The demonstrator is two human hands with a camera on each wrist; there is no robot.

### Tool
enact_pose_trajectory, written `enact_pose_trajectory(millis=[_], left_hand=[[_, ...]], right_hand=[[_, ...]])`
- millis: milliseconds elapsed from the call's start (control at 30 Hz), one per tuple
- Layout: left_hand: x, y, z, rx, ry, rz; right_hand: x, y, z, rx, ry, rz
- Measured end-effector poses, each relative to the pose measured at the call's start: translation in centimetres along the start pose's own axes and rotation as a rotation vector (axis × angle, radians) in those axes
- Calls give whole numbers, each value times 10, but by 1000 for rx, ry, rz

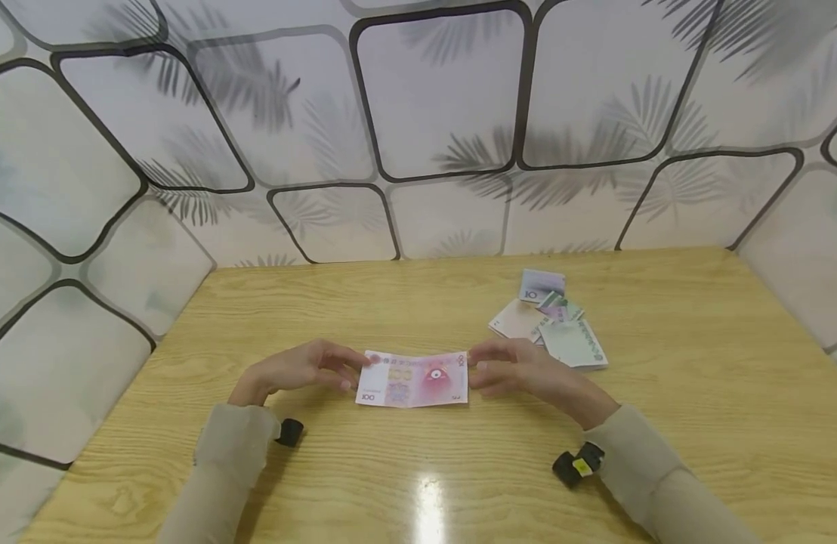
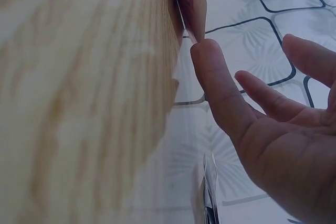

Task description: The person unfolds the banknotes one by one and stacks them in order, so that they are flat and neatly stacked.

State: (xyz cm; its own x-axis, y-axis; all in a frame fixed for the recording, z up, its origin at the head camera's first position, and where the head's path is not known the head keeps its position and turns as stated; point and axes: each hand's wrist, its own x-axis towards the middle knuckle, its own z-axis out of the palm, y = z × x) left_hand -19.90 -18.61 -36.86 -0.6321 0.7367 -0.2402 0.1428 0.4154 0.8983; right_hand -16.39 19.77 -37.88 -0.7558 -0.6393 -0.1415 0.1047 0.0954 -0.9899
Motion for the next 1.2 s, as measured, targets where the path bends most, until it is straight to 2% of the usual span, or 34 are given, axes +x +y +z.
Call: enact_pose_trajectory(millis=[167, 367, 533, 633, 733, 933, 1200], left_hand=[[-6, 1, -5, 62, 29, -21], [-6, 10, -8, 103, 154, -6], [2, 14, -6, 39, 272, 25], [8, 16, -4, -20, 354, 6], [16, 19, 0, -73, 401, -22], [31, 28, 6, -115, 382, -8], [51, 40, 15, -132, 336, 29]], right_hand=[[-4, 2, -2, -26, 3, 0], [-13, -6, -18, -117, 59, -26], [-20, -16, -37, -177, 126, -33], [-27, -20, -47, -204, 181, -39], [-33, -21, -58, -210, 223, -63], [-46, -21, -78, -190, 245, -115], [-58, -21, -94, -221, 295, -98]])
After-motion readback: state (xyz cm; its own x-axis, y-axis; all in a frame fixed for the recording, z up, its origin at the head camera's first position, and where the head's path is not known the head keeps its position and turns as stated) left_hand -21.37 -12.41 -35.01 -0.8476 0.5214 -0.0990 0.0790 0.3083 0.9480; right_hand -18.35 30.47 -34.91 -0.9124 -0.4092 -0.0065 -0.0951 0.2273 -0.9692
